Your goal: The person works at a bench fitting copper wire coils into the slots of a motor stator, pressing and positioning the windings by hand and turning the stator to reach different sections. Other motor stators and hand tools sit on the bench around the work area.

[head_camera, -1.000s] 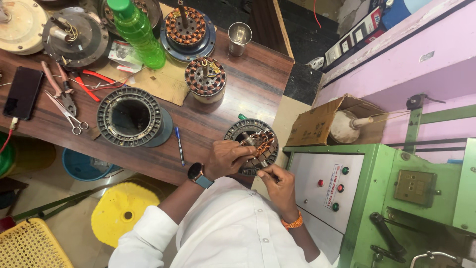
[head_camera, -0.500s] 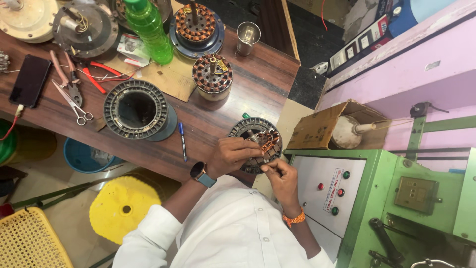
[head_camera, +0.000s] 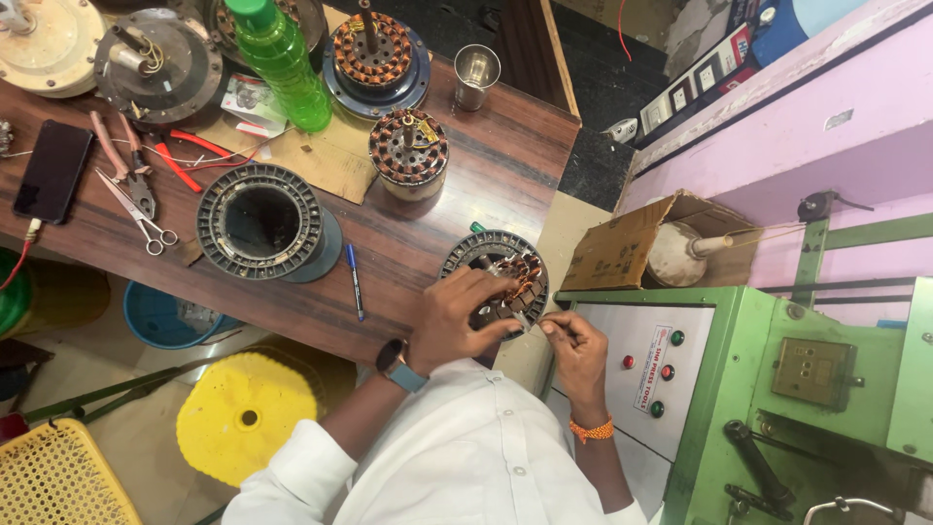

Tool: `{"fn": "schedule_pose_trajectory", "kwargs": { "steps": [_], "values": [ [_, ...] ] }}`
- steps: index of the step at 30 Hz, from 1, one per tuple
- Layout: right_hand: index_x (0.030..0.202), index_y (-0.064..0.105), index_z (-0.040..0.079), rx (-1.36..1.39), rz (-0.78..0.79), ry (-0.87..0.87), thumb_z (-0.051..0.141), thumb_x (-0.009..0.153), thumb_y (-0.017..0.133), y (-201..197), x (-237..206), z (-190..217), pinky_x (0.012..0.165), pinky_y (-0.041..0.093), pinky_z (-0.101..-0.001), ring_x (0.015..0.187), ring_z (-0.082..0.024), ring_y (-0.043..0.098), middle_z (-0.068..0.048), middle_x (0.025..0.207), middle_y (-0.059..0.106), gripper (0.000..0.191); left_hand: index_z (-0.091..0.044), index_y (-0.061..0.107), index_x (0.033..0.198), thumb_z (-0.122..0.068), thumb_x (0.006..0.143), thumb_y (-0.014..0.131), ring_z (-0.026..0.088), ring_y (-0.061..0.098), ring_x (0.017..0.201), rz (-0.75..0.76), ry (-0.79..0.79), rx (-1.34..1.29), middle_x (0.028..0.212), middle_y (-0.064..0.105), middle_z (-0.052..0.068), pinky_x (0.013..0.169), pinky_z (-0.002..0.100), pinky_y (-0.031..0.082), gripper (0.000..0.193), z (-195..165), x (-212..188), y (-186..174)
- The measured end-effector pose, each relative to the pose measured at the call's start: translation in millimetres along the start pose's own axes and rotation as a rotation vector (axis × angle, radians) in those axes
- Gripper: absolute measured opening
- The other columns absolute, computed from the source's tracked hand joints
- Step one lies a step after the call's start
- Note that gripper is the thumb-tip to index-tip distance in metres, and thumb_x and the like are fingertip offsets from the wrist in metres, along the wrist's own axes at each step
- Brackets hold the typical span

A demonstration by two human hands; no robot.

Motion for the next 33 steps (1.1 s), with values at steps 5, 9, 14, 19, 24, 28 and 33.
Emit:
{"fn": "schedule_pose_trajectory", "kwargs": {
  "steps": [5,9,14,19,24,28,33],
  "values": [
    [0.099,0.076,-0.001,-0.194,-0.085,-0.084,0.008,0.094,0.073,-15,10,29,0.056,0.040,-0.0197,0.065,-0.003,0.052,-0.002,0.081,0.071,0.011,-0.009,0.075,0.114,-0.031,0.081,0.087,0.023,0.060,0.081,-0.054,-0.011,0.265,0.091,0.064,0.004,0.069,0.037,0.053,0.042,-15,-1,17],
    [0.097,0.075,-0.001,-0.297,-0.111,-0.305,0.004,0.092,0.075,-17,21,73,0.058,0.048,-0.0218,0.068,-0.005,0.062,-0.004,0.085,0.074,0.008,-0.006,0.073,0.110,-0.026,0.083,0.087,0.021,0.062,0.084,-0.122,0.024,0.283,0.094,0.065,0.005,0.071,0.035,0.054,0.036,-13,-8,25],
    [0.092,0.074,-0.001,-0.435,-0.067,-0.545,0.003,0.086,0.080,-3,30,112,0.056,0.048,-0.0266,0.063,-0.013,0.063,-0.008,0.078,0.070,0.009,-0.005,0.072,0.106,-0.022,0.080,0.086,0.021,0.061,0.083,-0.177,0.035,0.283,0.092,0.064,0.005,0.072,0.036,0.054,0.034,-11,-12,29],
    [0.086,0.073,0.002,-0.543,0.045,-0.791,0.007,0.084,0.083,14,40,130,0.055,0.047,-0.0305,0.059,-0.017,0.063,-0.006,0.072,0.067,0.011,-0.006,0.071,0.105,-0.022,0.079,0.087,0.023,0.060,0.083,-0.191,-0.001,0.282,0.091,0.062,0.005,0.071,0.037,0.053,0.034,-10,-12,28],
    [0.084,0.070,0.004,-0.598,0.174,-0.947,0.010,0.082,0.083,24,44,146,0.054,0.047,-0.0330,0.059,-0.019,0.062,-0.005,0.069,0.065,0.015,-0.006,0.071,0.105,-0.020,0.078,0.086,0.024,0.060,0.085,-0.170,-0.050,0.261,0.092,0.061,0.006,0.072,0.038,0.053,0.034,-10,-7,28],
    [0.085,0.070,0.006,-0.649,0.278,-1.041,0.012,0.082,0.083,37,47,160,0.055,0.048,-0.0328,0.059,-0.019,0.062,-0.004,0.070,0.064,0.015,-0.006,0.069,0.103,-0.018,0.079,0.086,0.024,0.060,0.085,-0.134,-0.115,0.209,0.091,0.060,0.007,0.073,0.038,0.053,0.032,-6,-6,27],
    [0.081,0.067,0.007,-0.703,0.435,-1.081,0.016,0.082,0.084,52,57,170,0.053,0.048,-0.0337,0.058,-0.019,0.061,-0.003,0.067,0.059,0.019,-0.012,0.060,0.124,-0.022,0.077,0.087,0.019,0.058,0.084,-0.118,-0.383,-0.075,0.100,0.066,0.004,0.073,0.034,0.051,0.055,22,-12,27]
  ]
}}
Point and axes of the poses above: each hand's wrist, its own x-axis towards the middle knuckle, its own y-axis out of the palm, z = x × y, the point moved 9 cm from there along x, towards the middle knuckle
